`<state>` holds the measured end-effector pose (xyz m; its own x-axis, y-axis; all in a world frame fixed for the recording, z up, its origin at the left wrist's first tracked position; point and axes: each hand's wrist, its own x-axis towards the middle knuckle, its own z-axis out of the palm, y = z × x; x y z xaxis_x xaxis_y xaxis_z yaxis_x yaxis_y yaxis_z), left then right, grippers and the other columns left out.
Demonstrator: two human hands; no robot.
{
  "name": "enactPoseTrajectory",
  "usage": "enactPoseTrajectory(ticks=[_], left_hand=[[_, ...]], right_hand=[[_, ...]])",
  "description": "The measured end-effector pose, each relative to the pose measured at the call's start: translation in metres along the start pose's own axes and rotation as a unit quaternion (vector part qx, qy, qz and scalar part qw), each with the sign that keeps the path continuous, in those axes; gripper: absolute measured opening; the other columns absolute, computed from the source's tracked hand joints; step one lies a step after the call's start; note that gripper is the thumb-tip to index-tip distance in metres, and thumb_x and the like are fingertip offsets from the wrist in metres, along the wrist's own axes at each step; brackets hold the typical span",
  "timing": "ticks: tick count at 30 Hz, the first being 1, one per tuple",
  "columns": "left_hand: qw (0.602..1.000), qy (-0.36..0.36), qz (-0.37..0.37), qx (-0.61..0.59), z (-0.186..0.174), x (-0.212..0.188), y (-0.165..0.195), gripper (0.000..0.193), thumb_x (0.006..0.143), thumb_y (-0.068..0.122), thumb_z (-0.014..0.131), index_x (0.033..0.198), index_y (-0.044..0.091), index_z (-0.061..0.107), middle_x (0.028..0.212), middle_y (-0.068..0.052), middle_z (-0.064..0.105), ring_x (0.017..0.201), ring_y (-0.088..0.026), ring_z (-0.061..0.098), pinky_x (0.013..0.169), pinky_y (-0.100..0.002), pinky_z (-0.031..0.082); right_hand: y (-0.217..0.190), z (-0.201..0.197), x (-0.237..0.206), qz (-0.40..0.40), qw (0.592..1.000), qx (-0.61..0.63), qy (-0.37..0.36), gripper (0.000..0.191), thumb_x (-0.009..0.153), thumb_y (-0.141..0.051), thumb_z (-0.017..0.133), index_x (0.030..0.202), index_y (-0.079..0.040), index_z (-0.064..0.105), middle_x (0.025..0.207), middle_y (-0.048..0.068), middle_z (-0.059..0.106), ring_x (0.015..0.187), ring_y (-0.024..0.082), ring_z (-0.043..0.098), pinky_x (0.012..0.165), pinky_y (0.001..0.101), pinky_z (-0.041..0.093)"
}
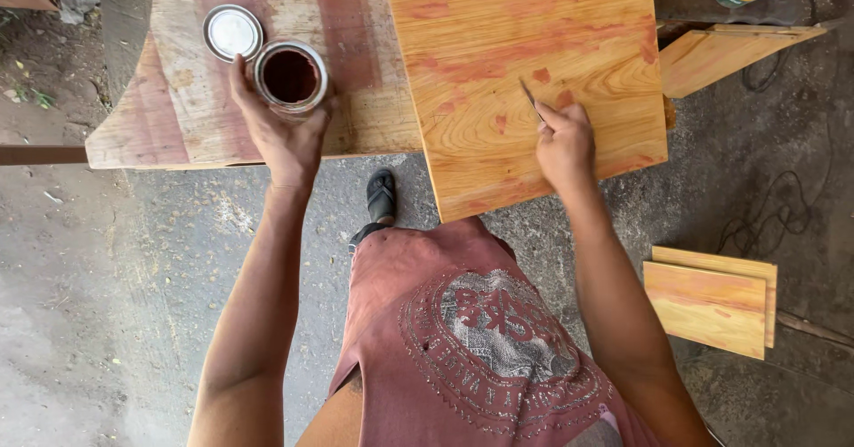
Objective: The person applies reddish-brown wood stain to wooden boards and furniture parts using a small brush, dipping the brush into an open stain can. They reposition and turn the boards to coat different surfaces and edges, working through several pieces one at a time on a workbench.
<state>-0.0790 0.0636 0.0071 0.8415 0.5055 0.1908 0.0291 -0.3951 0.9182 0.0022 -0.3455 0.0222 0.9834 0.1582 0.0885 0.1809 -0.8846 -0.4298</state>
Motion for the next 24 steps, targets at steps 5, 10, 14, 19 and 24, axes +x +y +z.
enactPoseTrajectory(ticks=[5,10,14,19,24], left_hand=[[0.997,-0.036,0.058,-0.025,0.004,-0.002,-0.002,0.119,0.077,0.015,0.100,0.161,0.000,0.017,0.159,-0.023,0.038,0.149,-0.035,0.043,0.126,-0.044,0.037],[0.993,-0.096,0.020,-0.064,0.015,-0.013,0.005,0.116,0.071,0.020,0.099,0.155,-0.001,0.022,0.149,-0.023,0.046,0.138,-0.034,0.052,0.117,-0.041,0.045],[0.994,-0.097,0.044,-0.003,0.019,-0.014,0.013,0.097,0.075,0.022,0.096,0.150,0.003,0.037,0.138,-0.020,0.058,0.130,-0.037,0.057,0.109,-0.043,0.051],[0.994,-0.088,0.067,0.009,0.023,-0.012,0.007,0.098,0.072,0.024,0.095,0.147,0.000,0.037,0.134,-0.021,0.058,0.126,-0.039,0.058,0.107,-0.046,0.050],[0.989,-0.147,0.020,0.007,0.004,-0.004,0.010,0.107,0.075,0.040,0.097,0.153,0.000,0.035,0.145,-0.023,0.050,0.135,-0.039,0.052,0.113,-0.046,0.046]], right_hand=[[-0.010,0.000,0.013,0.020,0.999,-0.025,0.044,0.029,0.098,0.001,0.066,0.126,-0.004,0.073,0.103,0.019,0.064,0.094,0.035,0.063,0.082,0.0413,0.052],[-0.098,-0.019,0.008,-0.023,0.990,0.089,-0.104,0.030,0.097,-0.003,0.065,0.124,-0.010,0.075,0.103,0.014,0.068,0.088,0.031,0.068,0.080,0.0410,0.054],[-0.197,-0.027,0.008,-0.197,0.971,0.090,-0.099,0.031,0.096,-0.006,0.064,0.124,-0.011,0.075,0.107,0.013,0.066,0.093,0.029,0.067,0.082,0.0409,0.055],[-0.255,-0.030,0.014,-0.304,0.944,-0.077,-0.104,0.032,0.096,-0.009,0.063,0.123,-0.014,0.079,0.099,0.010,0.058,0.098,0.030,0.059,0.081,0.0435,0.052],[-0.211,-0.080,-0.019,-0.186,0.964,-0.104,-0.156,0.027,0.095,-0.011,0.064,0.117,-0.014,0.079,0.095,0.010,0.060,0.095,0.032,0.062,0.078,0.0460,0.052]])
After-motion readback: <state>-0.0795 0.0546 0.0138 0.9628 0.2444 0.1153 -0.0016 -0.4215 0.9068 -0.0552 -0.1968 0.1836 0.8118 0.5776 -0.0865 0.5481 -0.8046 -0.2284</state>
